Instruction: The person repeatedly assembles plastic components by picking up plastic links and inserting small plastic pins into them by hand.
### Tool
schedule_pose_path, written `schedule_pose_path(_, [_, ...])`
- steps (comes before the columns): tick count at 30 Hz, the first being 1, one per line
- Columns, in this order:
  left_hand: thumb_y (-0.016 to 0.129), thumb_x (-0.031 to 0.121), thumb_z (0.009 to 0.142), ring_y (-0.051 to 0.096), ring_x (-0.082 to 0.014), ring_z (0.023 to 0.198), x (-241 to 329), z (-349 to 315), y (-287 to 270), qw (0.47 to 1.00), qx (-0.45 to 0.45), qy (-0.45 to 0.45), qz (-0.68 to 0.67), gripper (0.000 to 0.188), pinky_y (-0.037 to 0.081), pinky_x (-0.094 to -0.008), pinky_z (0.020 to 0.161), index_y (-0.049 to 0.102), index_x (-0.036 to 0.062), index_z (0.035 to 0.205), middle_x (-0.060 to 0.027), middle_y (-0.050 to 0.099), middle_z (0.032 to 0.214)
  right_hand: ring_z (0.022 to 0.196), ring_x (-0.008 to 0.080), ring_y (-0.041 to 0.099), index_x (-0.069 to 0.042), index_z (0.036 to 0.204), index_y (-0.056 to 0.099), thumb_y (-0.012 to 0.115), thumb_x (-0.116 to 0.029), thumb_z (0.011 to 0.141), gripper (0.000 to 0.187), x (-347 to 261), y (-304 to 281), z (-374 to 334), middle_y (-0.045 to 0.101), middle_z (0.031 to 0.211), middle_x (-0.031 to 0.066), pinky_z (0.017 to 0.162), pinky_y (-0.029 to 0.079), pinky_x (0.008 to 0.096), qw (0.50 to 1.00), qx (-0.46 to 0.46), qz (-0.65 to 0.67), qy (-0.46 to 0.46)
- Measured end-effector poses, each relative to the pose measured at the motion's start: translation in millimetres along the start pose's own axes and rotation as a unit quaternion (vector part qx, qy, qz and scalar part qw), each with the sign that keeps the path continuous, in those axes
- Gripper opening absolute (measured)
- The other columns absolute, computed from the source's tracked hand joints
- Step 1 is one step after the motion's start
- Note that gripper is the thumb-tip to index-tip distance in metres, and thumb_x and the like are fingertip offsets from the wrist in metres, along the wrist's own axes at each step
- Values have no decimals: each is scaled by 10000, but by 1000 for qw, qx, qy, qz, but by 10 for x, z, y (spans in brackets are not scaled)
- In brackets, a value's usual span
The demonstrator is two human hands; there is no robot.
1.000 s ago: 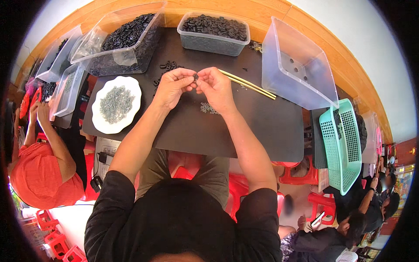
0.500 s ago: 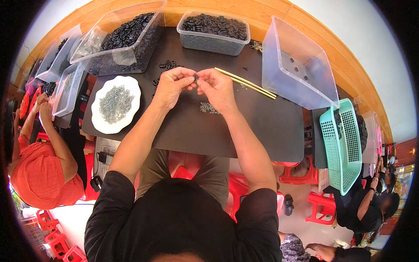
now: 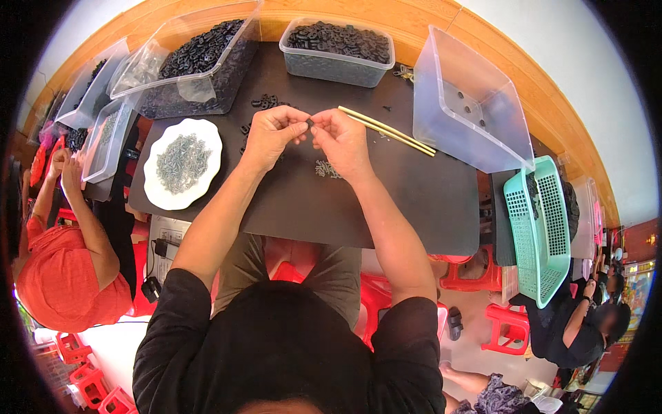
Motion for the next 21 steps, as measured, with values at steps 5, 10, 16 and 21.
schedule_pose_path(5, [637,13,790,567,-78,611,86,-41,50,996,24,18,81,76,461,-214,566,651,-9,862,-42,634,706,636,91,576,29,939,552,576,51,822,121,24,21,2,590,784,61,557,513,225,1000,6,15,8])
schedule_pose_path(10, [637,-19,760,578,-95,613,174,-61,72,981,12,80,177,77,462,-227,564,658,-9,834,-45,622,719,590,119,582,17,883,509,580,64,807,114,55,9,0,574,757,76,512,523,240,992,4,114,57])
schedule_pose_path(16, [633,-35,778,538,-66,609,154,-56,25,984,-8,75,163,95,438,-205,554,674,-12,860,-14,587,730,590,128,590,8,902,507,600,44,800,142,36,27,10,581,756,79,513,527,255,992,-20,116,54])
schedule_pose_path(21, [609,-47,782,556,-82,609,137,-44,100,989,-18,58,133,94,456,-222,563,670,-14,846,-30,601,731,592,137,589,10,935,546,590,34,821,125,5,-157,101,600,795,83,526,511,254,994,-45,65,80])
Point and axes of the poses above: each hand's wrist, its own z-axis towards the middle knuckle, its own y-axis out of the palm, x = y × z, the point moved 4 cm from there along z, towards the middle knuckle
